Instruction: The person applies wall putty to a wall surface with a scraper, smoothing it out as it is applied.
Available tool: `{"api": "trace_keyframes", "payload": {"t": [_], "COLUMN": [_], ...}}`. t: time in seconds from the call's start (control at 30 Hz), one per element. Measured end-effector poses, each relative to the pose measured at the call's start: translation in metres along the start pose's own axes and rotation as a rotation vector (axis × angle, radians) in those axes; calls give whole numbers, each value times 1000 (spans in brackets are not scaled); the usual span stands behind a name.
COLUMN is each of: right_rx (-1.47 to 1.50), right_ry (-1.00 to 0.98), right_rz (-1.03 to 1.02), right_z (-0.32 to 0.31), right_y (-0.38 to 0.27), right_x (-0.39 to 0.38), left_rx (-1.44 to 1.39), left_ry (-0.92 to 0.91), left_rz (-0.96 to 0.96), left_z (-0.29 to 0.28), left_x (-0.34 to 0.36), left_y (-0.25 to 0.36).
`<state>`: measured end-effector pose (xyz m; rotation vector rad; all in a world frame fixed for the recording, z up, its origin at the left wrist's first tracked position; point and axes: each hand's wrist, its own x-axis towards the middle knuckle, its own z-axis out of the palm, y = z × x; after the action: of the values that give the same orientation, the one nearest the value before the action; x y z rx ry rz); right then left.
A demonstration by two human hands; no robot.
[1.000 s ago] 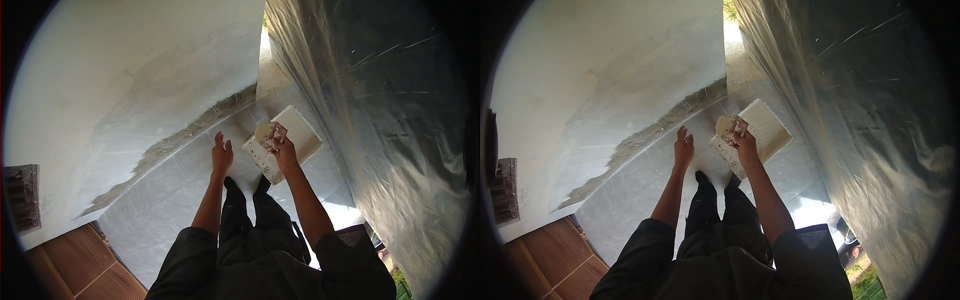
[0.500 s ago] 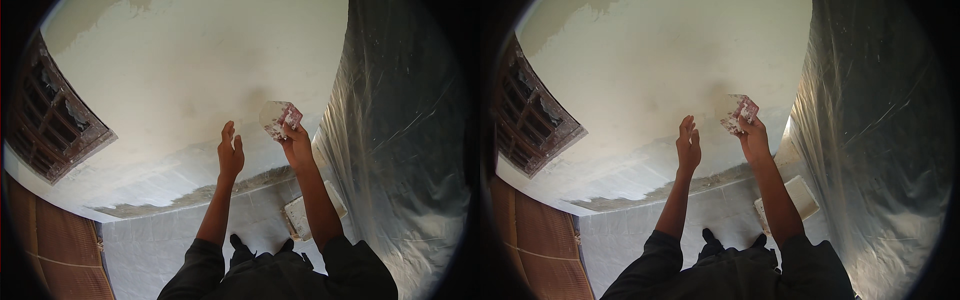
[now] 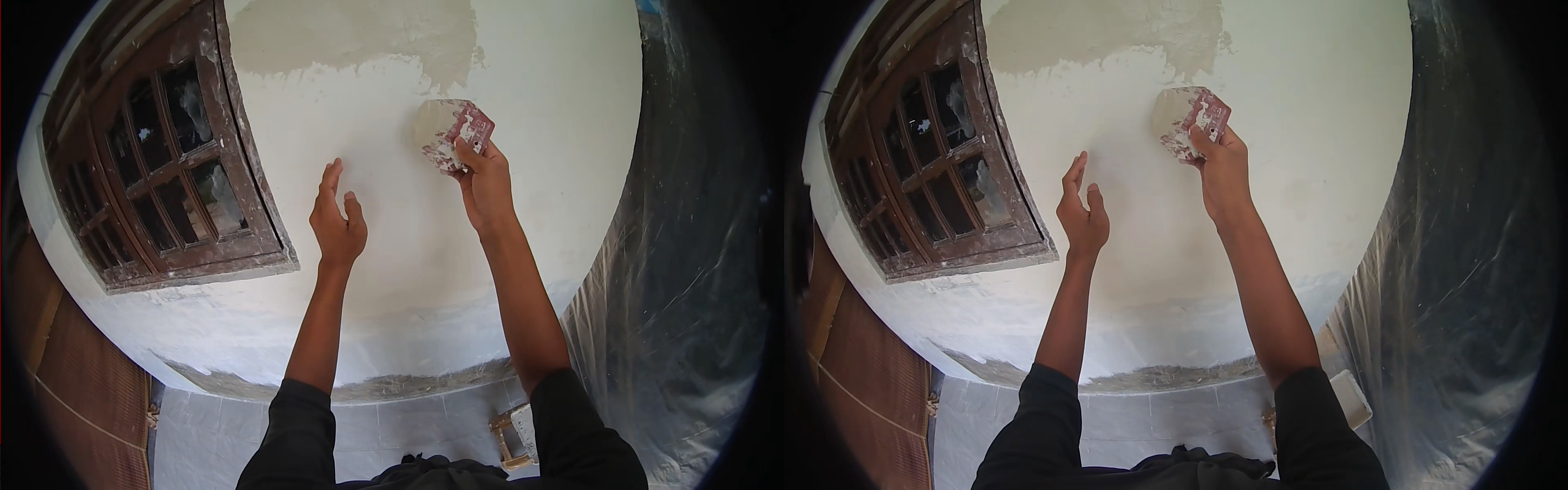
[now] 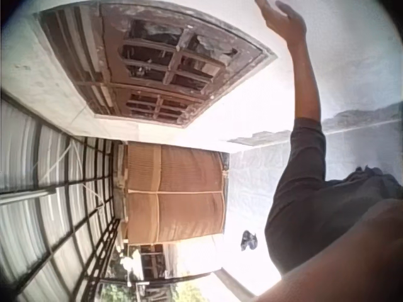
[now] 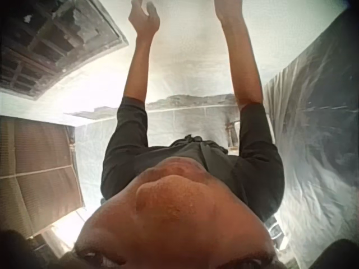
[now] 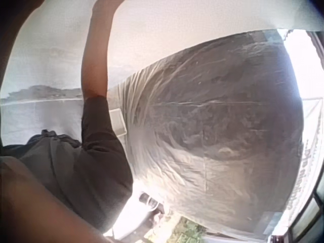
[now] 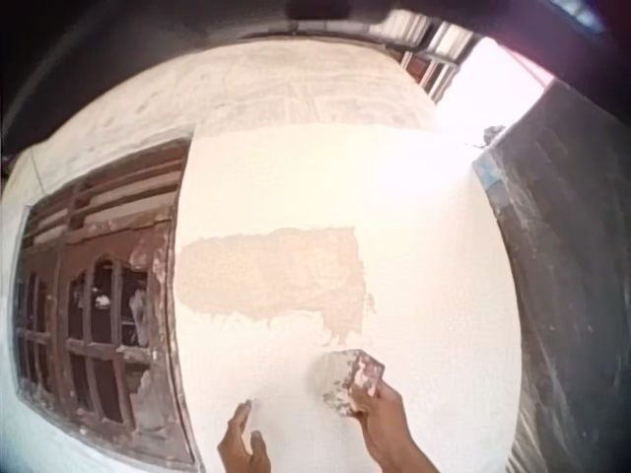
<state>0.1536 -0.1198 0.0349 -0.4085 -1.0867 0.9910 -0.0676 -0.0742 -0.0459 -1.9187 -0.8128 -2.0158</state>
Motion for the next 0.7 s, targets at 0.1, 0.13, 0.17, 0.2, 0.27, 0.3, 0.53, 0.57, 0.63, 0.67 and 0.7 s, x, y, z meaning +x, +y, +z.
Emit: {"api": "trace_keyframes", "payload": {"t": [0.1, 0.13, 0.17, 0.2, 0.27, 0.3, 0.53, 0.57, 0.63, 0.67, 0.7], "right_rx": [-171, -354, -530, -526, -855, -858, -1433, -1488, -1513, -1506, -1499], "right_ry": [1, 38, 74, 71, 97, 99, 135, 160, 173, 160, 146], "right_rz": [-136, -272, -404, -406, -874, -878, -1271, -1277, -1286, -1278, -1270], "right_z": [31, 36, 42, 48, 51, 52, 43, 39, 29, 26, 25], "right_y": [-9, -14, -15, -14, -15, -15, 8, 15, 32, 39, 43], "right_x": [32, 42, 52, 60, 76, 84, 99, 96, 83, 75, 72], "left_rx": [62, 138, 223, 226, 257, 253, 303, 299, 303, 317, 317], "left_ry": [8, 9, 7, 9, -37, -35, 41, 53, 50, 50, 50], "left_rz": [68, 116, 164, 167, 219, 221, 306, 310, 315, 319, 322], "left_z": [-17, -19, -25, -29, -29, -27, -10, -8, -8, -9, -9], "left_x": [25, 31, 36, 40, 44, 42, 35, 35, 35, 36, 35], "left_y": [-25, -32, -40, -47, -63, -68, -83, -82, -81, -81, -81]}}
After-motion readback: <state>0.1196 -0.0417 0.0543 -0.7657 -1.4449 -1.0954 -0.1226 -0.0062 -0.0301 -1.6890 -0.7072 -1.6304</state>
